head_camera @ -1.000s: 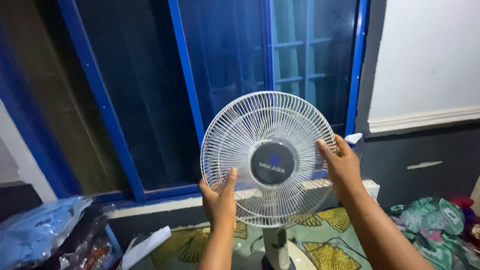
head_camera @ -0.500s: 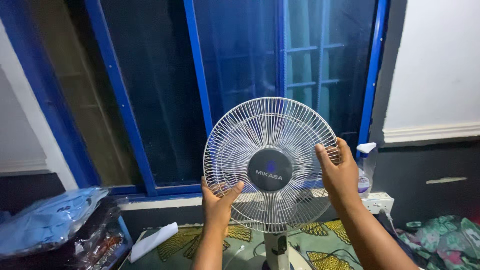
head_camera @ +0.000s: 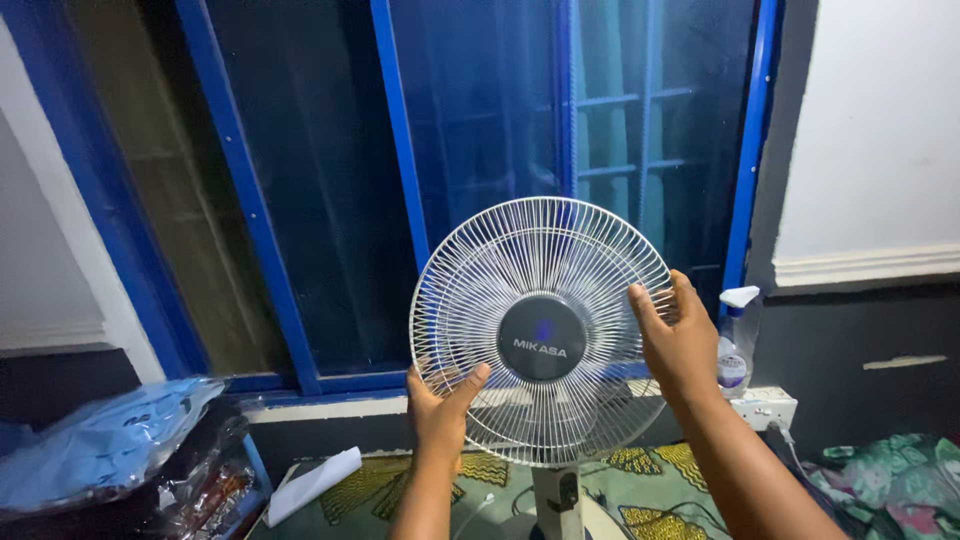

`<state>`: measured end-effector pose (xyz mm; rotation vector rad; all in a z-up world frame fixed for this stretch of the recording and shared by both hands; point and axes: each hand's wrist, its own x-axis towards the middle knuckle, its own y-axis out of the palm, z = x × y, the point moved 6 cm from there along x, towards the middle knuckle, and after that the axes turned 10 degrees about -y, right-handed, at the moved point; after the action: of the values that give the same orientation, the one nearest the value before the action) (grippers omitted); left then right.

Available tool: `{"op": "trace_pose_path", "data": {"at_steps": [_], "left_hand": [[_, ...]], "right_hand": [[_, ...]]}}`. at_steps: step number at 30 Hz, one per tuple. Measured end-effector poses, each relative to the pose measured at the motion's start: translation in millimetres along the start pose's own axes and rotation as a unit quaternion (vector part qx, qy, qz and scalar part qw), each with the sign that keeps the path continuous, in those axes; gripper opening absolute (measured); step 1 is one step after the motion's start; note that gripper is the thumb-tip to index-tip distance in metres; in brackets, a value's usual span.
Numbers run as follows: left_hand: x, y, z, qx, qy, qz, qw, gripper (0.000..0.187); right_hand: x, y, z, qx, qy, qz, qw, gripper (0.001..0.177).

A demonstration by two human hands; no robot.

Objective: The person assembles a standing fan by attaching the front wire cage to the fan head. They align the cage with the fan blades and secure it using a white plastic tie, wrapping it around the neck of the fan stand and fastening it to hold the cage in place.

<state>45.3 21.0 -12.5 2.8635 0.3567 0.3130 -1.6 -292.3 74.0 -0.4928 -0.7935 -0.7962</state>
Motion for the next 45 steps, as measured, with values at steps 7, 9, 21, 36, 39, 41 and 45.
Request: {"op": "trace_pose_path", "data": {"at_steps": [7,9,21,36,39,41,45], "left_hand": [[3,3,5,0.005,-0.024,-0.024,0.999,0.095],[4,6,7,-0.03,-0.019,-0.007,0.999,0.09],[4,5,-1,0.016,-0.051,-0.045,0.998,0.084],[1,12,-11,0.08,-0.086,-0.067,0.991,0.098],[5,11,-6,0.044,-0.065,-0.04,0.996,0.098],[8,10,2,0.026,-0.065,-0.018,0.997,0.098],[13,5,14,-0.02,-0.051,0.003,0.998,0.098]], "right_hand": [[4,-4,-9,0.046,0.049,0.061,0.996,0.056],[4,0,-25,0.098,0.066,0.069,0.991,0.061],[-7,20,-53,0.209,0.118,0.051,0.97,0.057],[-52,33,-80,0.285,0.165,0.014,0.944,0.044],[-57,32,-77,0.284,0.167,-0.018,0.944,0.04],[-59,30,-75,0.26,0.125,-0.041,0.956,0.038],[-67,25,-70,0.165,0.028,-0.082,0.982,0.033]]}}
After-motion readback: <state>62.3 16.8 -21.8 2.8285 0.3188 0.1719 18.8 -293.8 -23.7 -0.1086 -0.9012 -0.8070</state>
